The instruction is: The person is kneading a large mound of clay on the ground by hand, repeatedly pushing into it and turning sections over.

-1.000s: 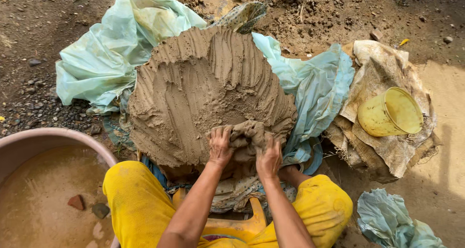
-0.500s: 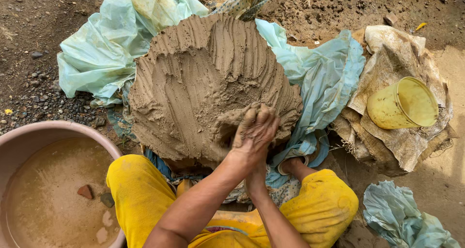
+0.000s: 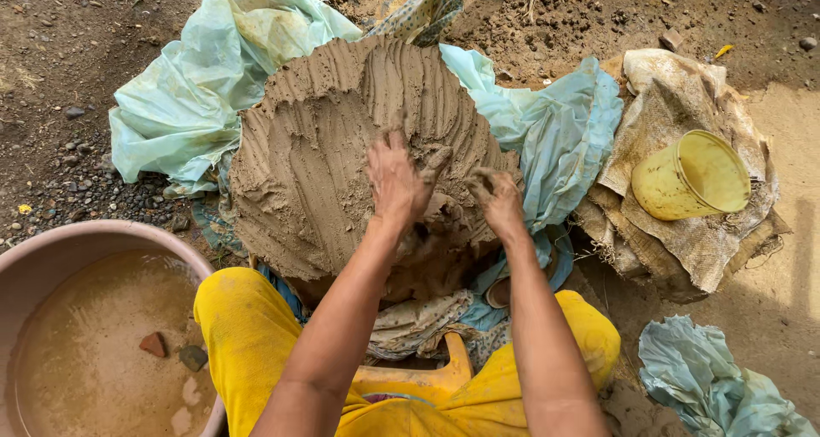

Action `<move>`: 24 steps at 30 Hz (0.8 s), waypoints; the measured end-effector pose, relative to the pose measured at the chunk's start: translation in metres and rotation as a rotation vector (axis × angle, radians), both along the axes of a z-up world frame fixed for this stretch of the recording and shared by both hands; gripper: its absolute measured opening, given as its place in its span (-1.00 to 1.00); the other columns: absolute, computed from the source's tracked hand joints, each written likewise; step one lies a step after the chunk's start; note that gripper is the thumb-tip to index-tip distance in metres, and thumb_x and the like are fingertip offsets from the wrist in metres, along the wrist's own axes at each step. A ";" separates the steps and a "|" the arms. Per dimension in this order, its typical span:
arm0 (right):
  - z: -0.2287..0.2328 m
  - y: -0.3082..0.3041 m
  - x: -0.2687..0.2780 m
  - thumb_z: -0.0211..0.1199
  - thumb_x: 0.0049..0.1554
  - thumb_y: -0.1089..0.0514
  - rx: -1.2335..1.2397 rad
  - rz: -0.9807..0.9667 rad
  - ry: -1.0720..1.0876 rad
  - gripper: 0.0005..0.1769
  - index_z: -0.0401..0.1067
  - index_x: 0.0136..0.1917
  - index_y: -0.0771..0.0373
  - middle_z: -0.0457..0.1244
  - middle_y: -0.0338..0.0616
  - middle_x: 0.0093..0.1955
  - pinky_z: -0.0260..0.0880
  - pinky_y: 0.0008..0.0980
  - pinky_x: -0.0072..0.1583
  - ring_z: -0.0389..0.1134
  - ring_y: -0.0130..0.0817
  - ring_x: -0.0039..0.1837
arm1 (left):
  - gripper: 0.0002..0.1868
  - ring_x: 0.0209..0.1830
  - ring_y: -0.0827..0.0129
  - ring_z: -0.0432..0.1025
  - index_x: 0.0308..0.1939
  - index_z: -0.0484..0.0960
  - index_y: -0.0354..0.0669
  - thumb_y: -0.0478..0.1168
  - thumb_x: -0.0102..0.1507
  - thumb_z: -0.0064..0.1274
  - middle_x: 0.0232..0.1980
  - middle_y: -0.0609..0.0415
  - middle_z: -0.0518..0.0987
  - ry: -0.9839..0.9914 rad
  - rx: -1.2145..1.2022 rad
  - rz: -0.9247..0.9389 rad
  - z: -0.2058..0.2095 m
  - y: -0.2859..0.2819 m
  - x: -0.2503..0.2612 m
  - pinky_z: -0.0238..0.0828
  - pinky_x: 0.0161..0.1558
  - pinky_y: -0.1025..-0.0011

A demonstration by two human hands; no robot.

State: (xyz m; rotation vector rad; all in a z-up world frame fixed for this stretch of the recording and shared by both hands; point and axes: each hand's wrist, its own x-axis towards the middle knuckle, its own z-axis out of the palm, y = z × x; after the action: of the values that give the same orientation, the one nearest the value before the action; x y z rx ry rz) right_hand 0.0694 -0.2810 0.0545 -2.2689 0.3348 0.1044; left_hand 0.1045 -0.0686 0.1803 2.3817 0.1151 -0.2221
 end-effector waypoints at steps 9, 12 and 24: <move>-0.057 0.074 -0.112 0.43 0.08 -0.19 -0.021 0.355 -0.070 0.27 -0.41 0.67 0.11 -0.51 0.20 0.71 -0.29 0.03 0.57 -0.45 0.22 0.69 | 0.44 0.64 -0.22 -0.24 0.61 -0.18 -0.29 0.17 -0.08 0.43 0.66 -0.25 -0.12 -0.052 0.015 -0.257 -0.157 0.082 -0.102 -0.34 0.54 -0.10; -0.047 0.093 -0.133 0.62 -0.27 -0.07 -0.082 0.351 -0.293 0.52 -0.40 0.62 0.18 -0.52 0.32 0.64 -0.30 0.10 0.53 -0.45 0.37 0.63 | 0.48 0.62 -0.22 -0.26 0.58 -0.13 -0.27 0.13 -0.17 0.53 0.62 -0.17 -0.09 -0.055 0.082 -0.338 -0.177 0.098 -0.117 -0.37 0.53 -0.10; -0.107 0.060 -0.009 0.37 -0.09 0.40 -0.358 0.108 -0.323 -0.18 0.20 0.43 0.27 0.22 0.16 0.25 0.45 -0.06 0.29 0.30 0.08 0.28 | -0.75 0.02 0.13 0.44 0.02 0.41 -0.16 -0.42 0.34 0.13 -0.02 -0.09 0.53 -0.378 0.319 -0.250 -0.290 0.074 0.003 0.43 0.01 0.19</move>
State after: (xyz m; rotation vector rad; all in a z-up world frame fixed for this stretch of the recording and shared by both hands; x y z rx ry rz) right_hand 0.0608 -0.2209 -0.0530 -2.6051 0.0616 -0.2856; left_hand 0.1079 0.0058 -0.1102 2.7064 -0.3508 0.1445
